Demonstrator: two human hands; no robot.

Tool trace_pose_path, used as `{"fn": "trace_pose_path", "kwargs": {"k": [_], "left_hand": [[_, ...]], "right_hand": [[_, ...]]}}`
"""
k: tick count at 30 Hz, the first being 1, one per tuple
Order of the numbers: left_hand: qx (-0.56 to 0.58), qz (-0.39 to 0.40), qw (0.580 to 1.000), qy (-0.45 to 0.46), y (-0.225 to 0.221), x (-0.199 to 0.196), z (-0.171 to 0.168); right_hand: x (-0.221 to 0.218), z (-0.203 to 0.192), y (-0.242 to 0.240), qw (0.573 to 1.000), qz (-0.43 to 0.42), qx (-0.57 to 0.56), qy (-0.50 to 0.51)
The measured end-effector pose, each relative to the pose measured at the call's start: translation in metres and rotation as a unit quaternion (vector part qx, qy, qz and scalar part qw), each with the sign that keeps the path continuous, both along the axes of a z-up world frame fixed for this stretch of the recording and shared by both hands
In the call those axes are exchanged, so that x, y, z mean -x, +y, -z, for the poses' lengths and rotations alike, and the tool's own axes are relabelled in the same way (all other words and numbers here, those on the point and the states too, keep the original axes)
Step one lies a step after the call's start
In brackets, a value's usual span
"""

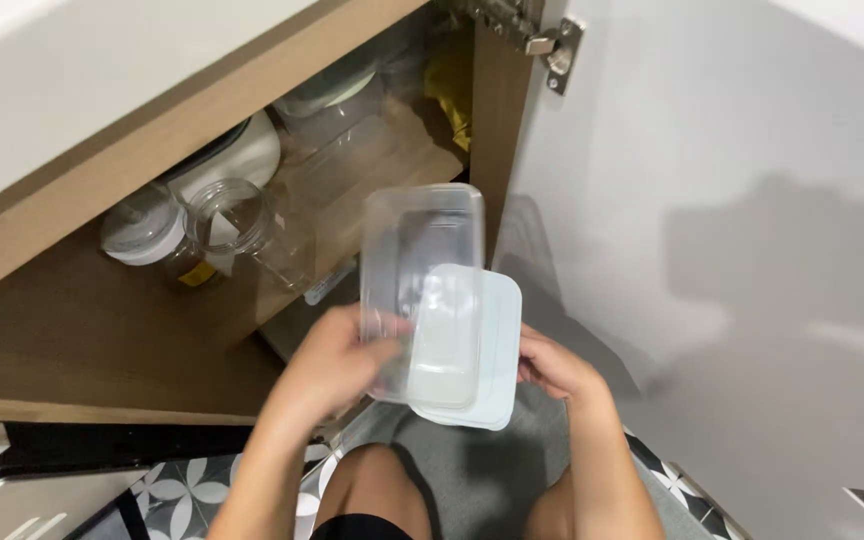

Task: Cleaning a kitchen counter, baking pans, and tools after use.

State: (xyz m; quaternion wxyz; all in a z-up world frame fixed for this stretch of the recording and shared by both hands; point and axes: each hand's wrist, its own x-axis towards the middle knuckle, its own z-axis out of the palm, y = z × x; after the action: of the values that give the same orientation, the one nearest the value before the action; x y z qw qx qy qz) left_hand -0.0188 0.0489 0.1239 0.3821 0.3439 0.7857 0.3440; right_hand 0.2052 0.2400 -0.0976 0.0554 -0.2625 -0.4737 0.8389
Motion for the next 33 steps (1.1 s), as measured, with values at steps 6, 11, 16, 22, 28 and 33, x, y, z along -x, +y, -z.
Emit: {"fn": "trace_pose_path", "kwargs": {"k": [6,11,16,22,28,33], "left_hand": [[-0.071,-0.047,0.938,0.335,0.062,0.061,-0.036],[0.031,-0.070,0.828,0.555,0.147,0.152,-0.013],[0.205,-0.172,0.830,0.489,0.167,0.147,-0.023],[0.059,-0.197,0.724,0.658,0.179,0.173,0.014],[0.111,0.025,0.927,0.357,0.027,-0.071,-0.028],[0.008,-0.051,0.995,-0.082,-0.017,-0.088,0.113]], "right_hand": [[-0.014,-0.067,-0.014,0.998,-0.020,-0.007,-0.056],[-0.027,-0.078,-0.027,0.998,-0.032,-0.019,-0.046],[-0.035,-0.070,-0.027,0.998,-0.045,-0.009,-0.041],[-0.029,-0.089,-0.026,0.991,-0.077,-0.033,-0.108],[-0.032,-0.092,-0.004,0.989,-0.078,-0.035,-0.119],[-0.041,-0.098,0.000,0.988,-0.069,-0.057,-0.126]]}}
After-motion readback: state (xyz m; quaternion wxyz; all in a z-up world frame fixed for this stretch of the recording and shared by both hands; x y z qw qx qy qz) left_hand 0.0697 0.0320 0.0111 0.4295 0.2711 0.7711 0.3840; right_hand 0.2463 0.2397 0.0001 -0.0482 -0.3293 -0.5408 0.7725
